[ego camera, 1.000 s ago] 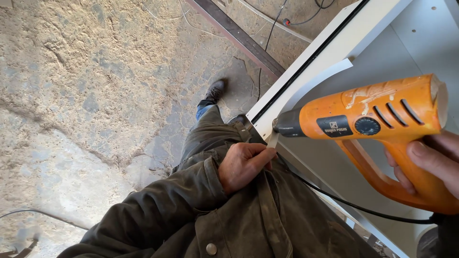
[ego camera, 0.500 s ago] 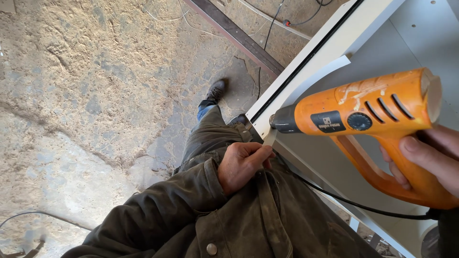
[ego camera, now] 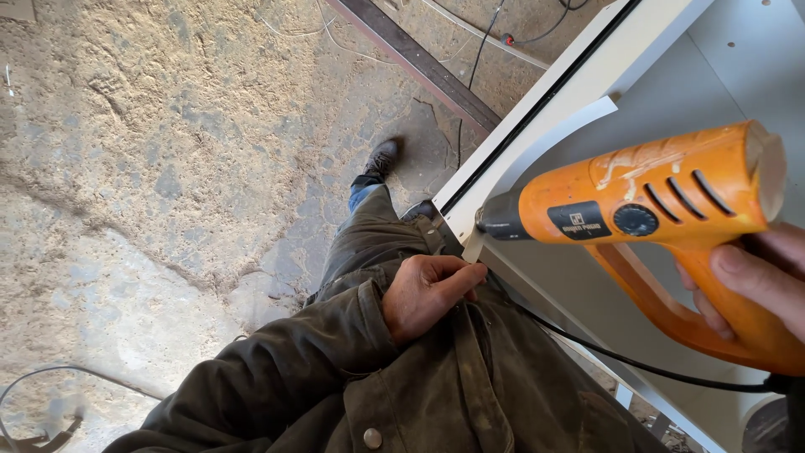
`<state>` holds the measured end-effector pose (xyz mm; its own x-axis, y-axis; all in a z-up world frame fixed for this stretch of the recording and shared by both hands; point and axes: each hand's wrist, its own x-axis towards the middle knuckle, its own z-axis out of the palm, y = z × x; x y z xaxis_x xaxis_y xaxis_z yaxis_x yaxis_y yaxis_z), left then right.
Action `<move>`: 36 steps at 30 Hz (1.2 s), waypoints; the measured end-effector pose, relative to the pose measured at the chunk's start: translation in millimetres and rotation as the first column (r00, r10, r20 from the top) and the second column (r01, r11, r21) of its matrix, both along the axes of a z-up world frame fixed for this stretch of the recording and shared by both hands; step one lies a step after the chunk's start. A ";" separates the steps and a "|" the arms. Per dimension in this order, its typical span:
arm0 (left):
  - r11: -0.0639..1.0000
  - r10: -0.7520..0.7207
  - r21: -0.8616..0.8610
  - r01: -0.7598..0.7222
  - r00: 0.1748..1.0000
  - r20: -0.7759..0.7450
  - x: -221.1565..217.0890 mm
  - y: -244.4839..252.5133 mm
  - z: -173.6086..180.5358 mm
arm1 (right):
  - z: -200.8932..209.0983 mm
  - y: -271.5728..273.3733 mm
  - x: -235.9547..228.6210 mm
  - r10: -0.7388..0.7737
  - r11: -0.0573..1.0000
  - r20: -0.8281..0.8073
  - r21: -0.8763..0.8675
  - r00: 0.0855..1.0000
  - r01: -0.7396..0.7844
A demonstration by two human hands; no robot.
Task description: The person uses a heat gun to apply white edge banding to the edge of a white cabinet. They press the banding into place with their fingers and then use a utility knife to trim the excess material flush with the cabinet's surface.
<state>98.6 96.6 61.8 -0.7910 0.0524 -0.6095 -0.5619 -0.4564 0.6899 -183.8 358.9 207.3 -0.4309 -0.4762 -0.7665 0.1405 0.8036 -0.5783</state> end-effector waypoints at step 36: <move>0.979 0.067 -0.184 -0.090 0.990 -0.126 20.7 -31.9 -7.4 | 10.1 40.0 34.7 0.033 0.995 -0.124 0.095 0.992 -0.021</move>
<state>119.4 64.7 54.4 -0.8553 -0.1196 -0.5041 -0.4385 -0.3509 0.8274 -149.1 398.8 217.4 -0.5141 -0.4183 -0.7488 0.0491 0.8572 -0.5126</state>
